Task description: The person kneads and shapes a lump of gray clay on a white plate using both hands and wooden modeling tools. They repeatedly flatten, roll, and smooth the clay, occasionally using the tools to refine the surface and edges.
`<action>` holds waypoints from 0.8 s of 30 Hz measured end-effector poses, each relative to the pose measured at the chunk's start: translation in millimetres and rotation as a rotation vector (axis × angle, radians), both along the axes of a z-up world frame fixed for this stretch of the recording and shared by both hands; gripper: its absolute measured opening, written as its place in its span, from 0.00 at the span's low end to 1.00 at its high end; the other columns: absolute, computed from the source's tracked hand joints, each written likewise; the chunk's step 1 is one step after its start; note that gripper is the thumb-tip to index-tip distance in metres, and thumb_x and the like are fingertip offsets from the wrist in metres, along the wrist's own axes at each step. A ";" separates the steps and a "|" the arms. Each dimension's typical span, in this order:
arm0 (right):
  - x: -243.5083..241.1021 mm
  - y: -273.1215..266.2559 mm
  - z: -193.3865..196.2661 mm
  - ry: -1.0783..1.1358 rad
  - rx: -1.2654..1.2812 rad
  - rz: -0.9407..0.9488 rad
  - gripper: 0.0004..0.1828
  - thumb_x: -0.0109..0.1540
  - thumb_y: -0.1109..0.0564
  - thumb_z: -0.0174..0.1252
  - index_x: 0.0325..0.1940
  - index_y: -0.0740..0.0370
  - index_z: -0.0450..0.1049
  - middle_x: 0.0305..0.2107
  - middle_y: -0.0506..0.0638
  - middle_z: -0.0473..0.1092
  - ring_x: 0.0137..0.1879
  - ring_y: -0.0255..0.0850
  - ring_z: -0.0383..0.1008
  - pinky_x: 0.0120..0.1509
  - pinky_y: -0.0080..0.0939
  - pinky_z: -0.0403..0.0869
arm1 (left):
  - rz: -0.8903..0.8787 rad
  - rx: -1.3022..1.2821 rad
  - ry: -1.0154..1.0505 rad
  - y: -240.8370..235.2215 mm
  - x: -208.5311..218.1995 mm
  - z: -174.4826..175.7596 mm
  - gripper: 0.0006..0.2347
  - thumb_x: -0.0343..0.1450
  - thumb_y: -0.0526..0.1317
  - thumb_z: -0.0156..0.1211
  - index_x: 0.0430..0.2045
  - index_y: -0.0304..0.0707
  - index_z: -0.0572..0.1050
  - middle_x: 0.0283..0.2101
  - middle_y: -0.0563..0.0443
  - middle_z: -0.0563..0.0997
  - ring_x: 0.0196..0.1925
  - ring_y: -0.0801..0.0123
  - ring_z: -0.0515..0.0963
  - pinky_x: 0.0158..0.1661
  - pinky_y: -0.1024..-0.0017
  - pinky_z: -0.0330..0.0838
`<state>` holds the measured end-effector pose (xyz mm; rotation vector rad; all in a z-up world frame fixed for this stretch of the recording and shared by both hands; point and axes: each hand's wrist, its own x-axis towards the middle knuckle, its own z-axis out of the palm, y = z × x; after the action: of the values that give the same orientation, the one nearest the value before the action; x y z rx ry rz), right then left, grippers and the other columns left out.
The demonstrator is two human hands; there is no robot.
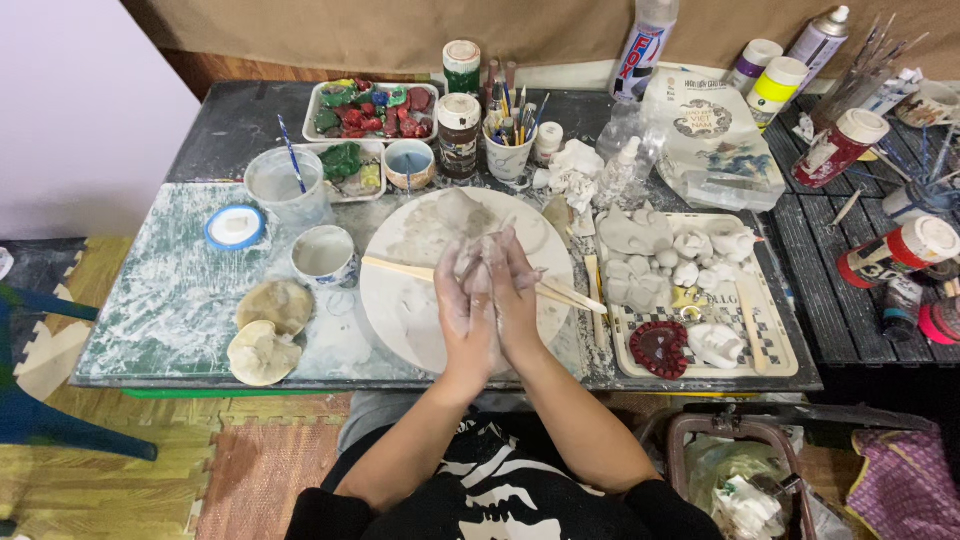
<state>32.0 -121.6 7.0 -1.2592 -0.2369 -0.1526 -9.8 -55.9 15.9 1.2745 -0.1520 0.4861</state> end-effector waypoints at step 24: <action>-32.3 1.4 -3.6 -0.110 -0.056 -0.044 0.13 0.74 0.60 0.45 0.43 0.74 0.69 0.33 0.58 0.78 0.38 0.42 0.83 0.47 0.42 0.83 | 0.283 0.109 -0.532 18.4 -12.0 18.1 0.29 0.77 0.61 0.33 0.68 0.43 0.52 0.73 0.29 0.55 0.80 0.43 0.47 0.56 0.54 0.73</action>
<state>-0.2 -120.3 3.4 -1.3142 -0.3104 -0.2551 -21.8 -37.5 34.0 1.2542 -0.4528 1.0695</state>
